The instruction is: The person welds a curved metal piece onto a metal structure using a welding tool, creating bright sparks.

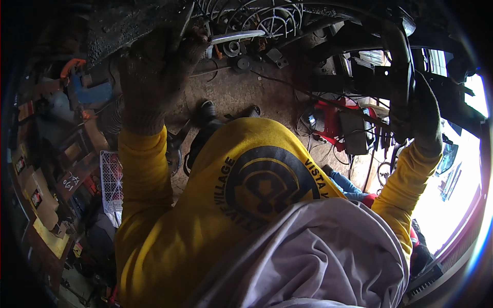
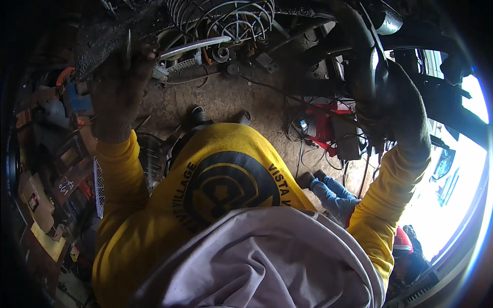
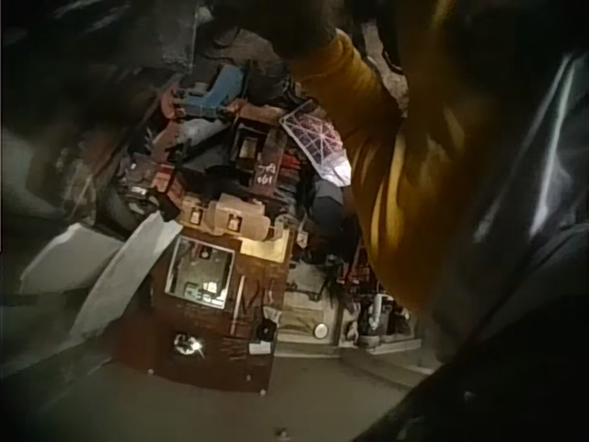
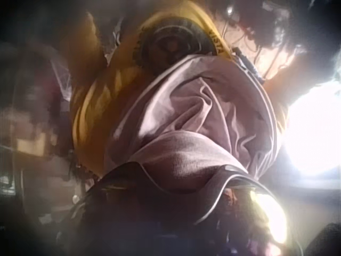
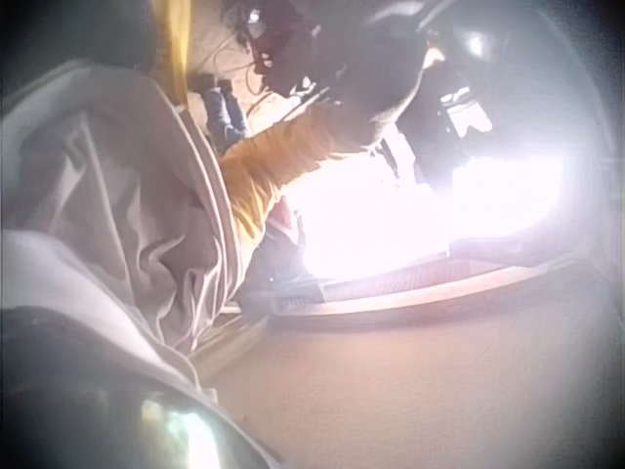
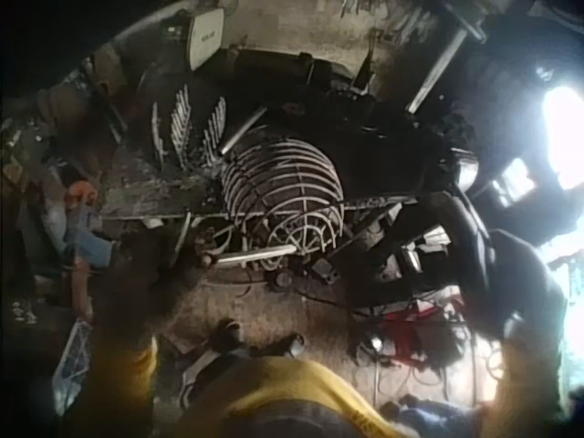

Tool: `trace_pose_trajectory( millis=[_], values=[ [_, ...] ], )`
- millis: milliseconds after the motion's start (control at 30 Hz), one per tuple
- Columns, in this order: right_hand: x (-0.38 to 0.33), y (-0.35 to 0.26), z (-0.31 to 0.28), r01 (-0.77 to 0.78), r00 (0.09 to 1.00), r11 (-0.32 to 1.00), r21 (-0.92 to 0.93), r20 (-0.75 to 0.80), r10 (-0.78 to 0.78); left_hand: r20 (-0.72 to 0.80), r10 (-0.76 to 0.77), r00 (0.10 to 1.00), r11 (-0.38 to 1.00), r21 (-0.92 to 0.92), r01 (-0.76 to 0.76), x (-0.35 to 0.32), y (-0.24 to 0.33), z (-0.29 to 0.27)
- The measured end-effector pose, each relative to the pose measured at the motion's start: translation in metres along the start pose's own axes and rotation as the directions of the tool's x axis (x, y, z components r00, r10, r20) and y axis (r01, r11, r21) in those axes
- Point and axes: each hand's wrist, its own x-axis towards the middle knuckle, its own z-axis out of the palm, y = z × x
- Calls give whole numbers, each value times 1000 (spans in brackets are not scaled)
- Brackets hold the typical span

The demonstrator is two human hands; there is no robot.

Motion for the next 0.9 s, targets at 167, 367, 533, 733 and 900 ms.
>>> trace_pose_trajectory(
  millis=[167, 367, 533, 733, 900],
  values=[
    [4, -3, 2, -200, 974, 935, 293, -46, 222, 44, -40, 998, 998, -40, 41, 0, 1, -3],
    [10, -2, 17, -154, 971, 987, -47, -189, 143, -18, 115, 993, 989, 97, -113, 1, -4, 1],
    [13, -5, 22, -212, 939, 977, -2, -277, 203, -1, 188, 982, 963, 198, -184, -1, -7, 1],
    [7, -13, 10, -65, 991, 924, -376, -131, 16, 84, 55, 995, 992, -120, -45, 8, -2, -8],
    [12, -24, -1, 83, 994, 842, -533, 107, -30, 100, -38, 994, 996, -81, 46, 8, 7, -12]
  ],
)
